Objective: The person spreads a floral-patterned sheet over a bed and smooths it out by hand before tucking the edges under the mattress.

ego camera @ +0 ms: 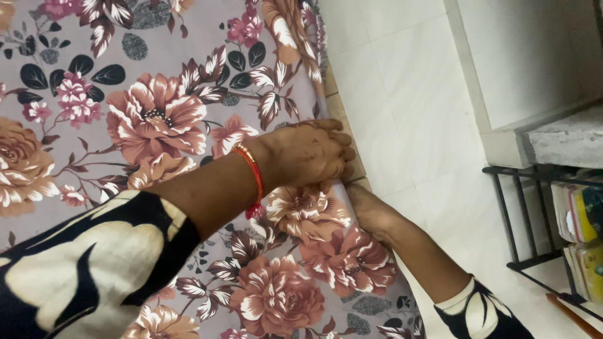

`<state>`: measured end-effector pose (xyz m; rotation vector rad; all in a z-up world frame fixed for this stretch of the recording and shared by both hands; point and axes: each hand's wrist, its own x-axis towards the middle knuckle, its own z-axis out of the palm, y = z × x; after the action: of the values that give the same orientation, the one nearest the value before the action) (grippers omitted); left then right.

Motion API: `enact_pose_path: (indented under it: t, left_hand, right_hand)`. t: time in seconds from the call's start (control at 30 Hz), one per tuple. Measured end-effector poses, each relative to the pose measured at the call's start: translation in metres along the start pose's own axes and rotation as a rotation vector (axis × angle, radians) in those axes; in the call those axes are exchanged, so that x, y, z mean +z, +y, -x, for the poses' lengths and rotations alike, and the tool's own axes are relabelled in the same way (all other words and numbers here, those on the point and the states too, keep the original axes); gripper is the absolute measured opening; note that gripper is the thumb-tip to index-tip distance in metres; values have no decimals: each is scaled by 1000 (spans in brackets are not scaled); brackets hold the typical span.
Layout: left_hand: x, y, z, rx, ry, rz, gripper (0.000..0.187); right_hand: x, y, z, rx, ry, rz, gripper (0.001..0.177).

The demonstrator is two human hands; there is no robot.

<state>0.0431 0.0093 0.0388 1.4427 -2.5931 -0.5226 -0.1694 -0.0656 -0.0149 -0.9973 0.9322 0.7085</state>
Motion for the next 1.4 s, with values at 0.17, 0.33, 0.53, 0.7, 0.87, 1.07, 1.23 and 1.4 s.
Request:
enact_pose_path:
  t: [0.17, 0.33, 0.53, 0.7, 0.87, 1.07, 1.23, 1.4]
  left_hand:
    - [1, 6, -4, 22, -143, -126, 41]
    - [21, 12, -6, 22, -55, -46, 37]
    - [45, 17, -15, -99, -18, -25, 52]
    - [46, 27, -20, -205, -218, -56, 37]
    - [53, 25, -29, -247, -141, -16, 45]
    - [52, 28, -41, -317, -295, -22, 41]
    - [26, 28, -32, -341, -302, 83, 23]
    - [-4, 33, -32, -301, -346, 104, 28]
  right_hand:
    - [-4, 13, 2, -358, 370, 393, 34]
    - [6, 12, 19, -592, 718, 657, 19]
    - [26, -1, 42, -734, 900, 796, 10]
    - [28, -2, 47, -599, 742, 537, 17]
    - [26, -5, 56, -790, 859, 930, 21]
    - [23, -5, 62, -566, 712, 787, 27]
    - [-1, 15, 38, -516, 530, 638, 43]
    - [-25, 42, 15, -114, 86, -425, 50]
